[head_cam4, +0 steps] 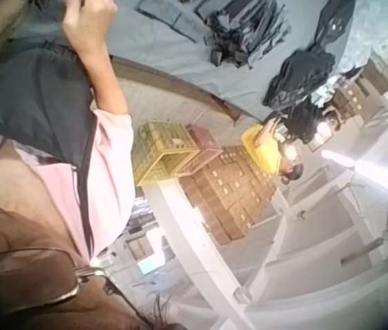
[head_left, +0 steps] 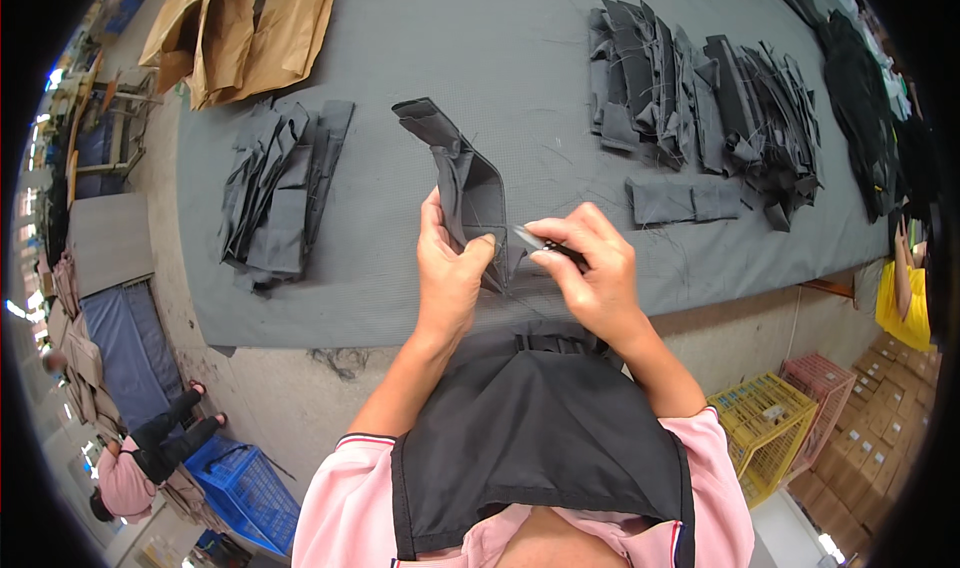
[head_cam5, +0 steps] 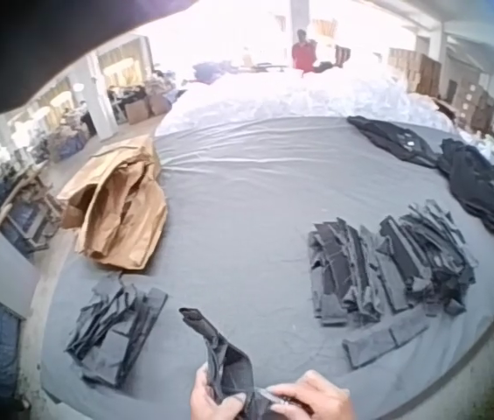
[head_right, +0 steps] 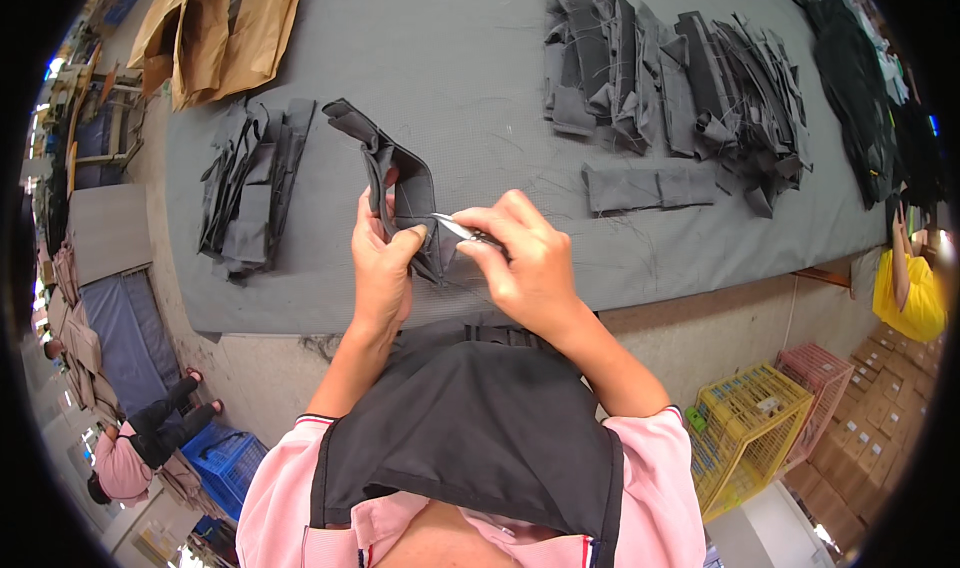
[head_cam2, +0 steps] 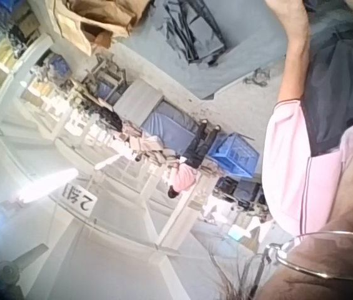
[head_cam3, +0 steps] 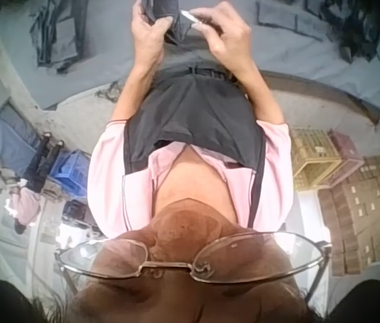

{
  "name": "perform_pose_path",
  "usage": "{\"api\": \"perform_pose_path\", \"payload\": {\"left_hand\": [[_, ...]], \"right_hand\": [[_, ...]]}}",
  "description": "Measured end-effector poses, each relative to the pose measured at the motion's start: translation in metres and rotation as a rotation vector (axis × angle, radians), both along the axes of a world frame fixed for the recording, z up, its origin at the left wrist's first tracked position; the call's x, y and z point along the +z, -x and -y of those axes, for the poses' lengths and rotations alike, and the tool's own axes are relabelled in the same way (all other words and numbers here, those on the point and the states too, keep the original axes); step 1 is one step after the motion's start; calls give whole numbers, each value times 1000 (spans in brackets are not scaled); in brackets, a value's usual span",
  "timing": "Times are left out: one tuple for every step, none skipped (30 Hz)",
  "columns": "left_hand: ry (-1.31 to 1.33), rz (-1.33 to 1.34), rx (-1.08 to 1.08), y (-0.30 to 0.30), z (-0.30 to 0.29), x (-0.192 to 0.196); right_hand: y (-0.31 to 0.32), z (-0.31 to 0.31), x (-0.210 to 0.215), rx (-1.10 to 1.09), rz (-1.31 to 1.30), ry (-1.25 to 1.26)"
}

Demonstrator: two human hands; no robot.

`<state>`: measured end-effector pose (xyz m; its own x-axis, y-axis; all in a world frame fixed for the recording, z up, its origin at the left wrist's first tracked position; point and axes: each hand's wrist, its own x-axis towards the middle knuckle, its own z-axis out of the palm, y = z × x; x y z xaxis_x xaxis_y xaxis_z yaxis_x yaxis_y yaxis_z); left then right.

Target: Trim loose threads from fabric garment components using small snips.

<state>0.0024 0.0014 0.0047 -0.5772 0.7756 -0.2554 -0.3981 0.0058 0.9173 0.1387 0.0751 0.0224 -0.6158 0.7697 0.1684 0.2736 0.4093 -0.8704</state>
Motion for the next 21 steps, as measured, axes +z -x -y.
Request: {"api": "perform_pose_path", "payload": {"left_hand": [[14,50,-17,3,2,-1],[27,100,-35,6,3,-3],[26,96,-31,9,5,-5],[25,163,-50,11,6,-7],[25,231,-71,12,5,-7],[21,228,-74,11,3,-4],[46,227,-71,8,2,0],[72,225,-69,6,1,1],[70,222,-67,4,1,1],[76,222,-90,3,3,0],[79,224,-124,0,3,0],[90,239,-145,-2,4,-1],[105,200,-160,-3,3,1],[120,162,-174,-4,1,3],[118,162,-176,-1,-1,4],[121,243,-229,3,2,5],[124,325,-283,7,4,4],[127,328,-279,9,4,3],[132,402,-301,11,4,2],[137,476,-324,11,4,2],[117,498,-314,9,3,3]], "right_hand": [[-3,0,1,-35,-23,28],[-6,-2,2,-70,-47,55],[-8,-3,-3,-74,-54,189],[-8,-4,-5,-75,-57,185],[-8,-4,-5,-73,-70,218],[-9,-5,-5,-71,-83,250],[-7,-5,-4,-63,-105,171],[-2,-6,-1,-62,-107,169],[6,-9,6,-89,-97,212],[15,-11,9,-115,-87,257],[22,-16,5,-102,-67,220],[30,-19,-2,-110,-68,216],[38,-23,-11,-81,-154,283],[42,-26,-14,-51,-239,351],[39,-26,-12,-66,-212,476],[39,-26,-12,-61,-210,480],[38,-26,-12,-67,-215,492],[37,-26,-13,-74,-220,504],[36,-29,-18,-69,-214,513],[34,-30,-21,-73,-211,516],[32,-32,-23,-58,-210,543]]}}
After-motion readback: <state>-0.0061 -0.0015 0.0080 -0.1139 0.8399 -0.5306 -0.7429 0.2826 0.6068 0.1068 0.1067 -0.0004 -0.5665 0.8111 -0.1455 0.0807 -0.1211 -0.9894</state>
